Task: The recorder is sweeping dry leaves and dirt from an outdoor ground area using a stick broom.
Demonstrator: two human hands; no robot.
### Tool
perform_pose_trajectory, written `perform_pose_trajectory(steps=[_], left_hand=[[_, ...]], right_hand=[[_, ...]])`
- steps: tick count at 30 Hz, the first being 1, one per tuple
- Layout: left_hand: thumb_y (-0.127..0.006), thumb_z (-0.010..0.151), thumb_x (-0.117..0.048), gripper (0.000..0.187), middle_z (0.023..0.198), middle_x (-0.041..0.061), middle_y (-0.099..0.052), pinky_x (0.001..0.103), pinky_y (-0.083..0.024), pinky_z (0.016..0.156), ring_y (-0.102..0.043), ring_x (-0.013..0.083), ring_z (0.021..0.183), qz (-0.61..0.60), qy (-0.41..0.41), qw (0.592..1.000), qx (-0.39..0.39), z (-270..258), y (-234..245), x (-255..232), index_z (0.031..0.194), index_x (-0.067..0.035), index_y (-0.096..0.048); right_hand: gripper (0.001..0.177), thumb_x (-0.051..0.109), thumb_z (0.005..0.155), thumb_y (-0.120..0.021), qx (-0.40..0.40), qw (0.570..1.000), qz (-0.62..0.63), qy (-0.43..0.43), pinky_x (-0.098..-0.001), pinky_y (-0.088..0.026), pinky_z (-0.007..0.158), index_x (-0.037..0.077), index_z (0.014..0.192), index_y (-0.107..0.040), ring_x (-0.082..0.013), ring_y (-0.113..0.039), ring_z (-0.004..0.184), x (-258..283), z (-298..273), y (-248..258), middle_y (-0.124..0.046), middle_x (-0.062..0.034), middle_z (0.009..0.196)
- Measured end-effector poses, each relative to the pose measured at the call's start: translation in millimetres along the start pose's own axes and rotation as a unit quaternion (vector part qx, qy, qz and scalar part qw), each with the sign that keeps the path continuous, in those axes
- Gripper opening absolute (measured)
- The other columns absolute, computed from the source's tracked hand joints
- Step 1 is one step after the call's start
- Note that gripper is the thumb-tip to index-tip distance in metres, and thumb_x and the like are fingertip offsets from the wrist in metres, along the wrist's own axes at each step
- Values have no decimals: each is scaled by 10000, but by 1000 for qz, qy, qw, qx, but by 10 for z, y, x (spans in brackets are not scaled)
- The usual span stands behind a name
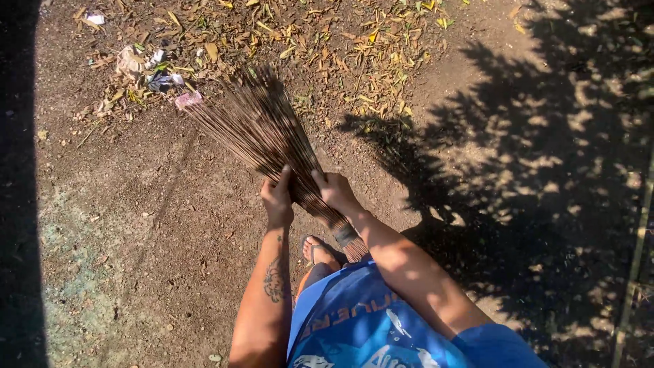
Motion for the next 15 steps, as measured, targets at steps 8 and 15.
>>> perform_pose_trajectory(steps=[8,15], left_hand=[[-727,894,-367,790,1308,257,-592,301,-523,932,-617,299,1183,-33,150,988,-8,-140,-372,-36,1436,138,-454],[-525,847,238,799,1055,151,-716,427,-569,902,-625,316,935,576,-193,793,37,-589,-1493,-473,1548,-146,-508]], right_hand=[[533,484,1045,-521,-44,999,-13,25,-426,-491,567,-4,875,-654,-216,-575,545,-112,41,390,-602,-103,645],[675,543,1066,-524,8,989,41,-144,-393,-461,630,-93,1244,-666,-222,-509,687,-916,269,1171,-704,-220,941]])
Point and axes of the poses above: each hand's wrist, its own z-axis towards the middle knuckle, its own y-axis out of the back of the hand, x = y × z, the point moved 9 cm from there along z, towards the middle knuckle
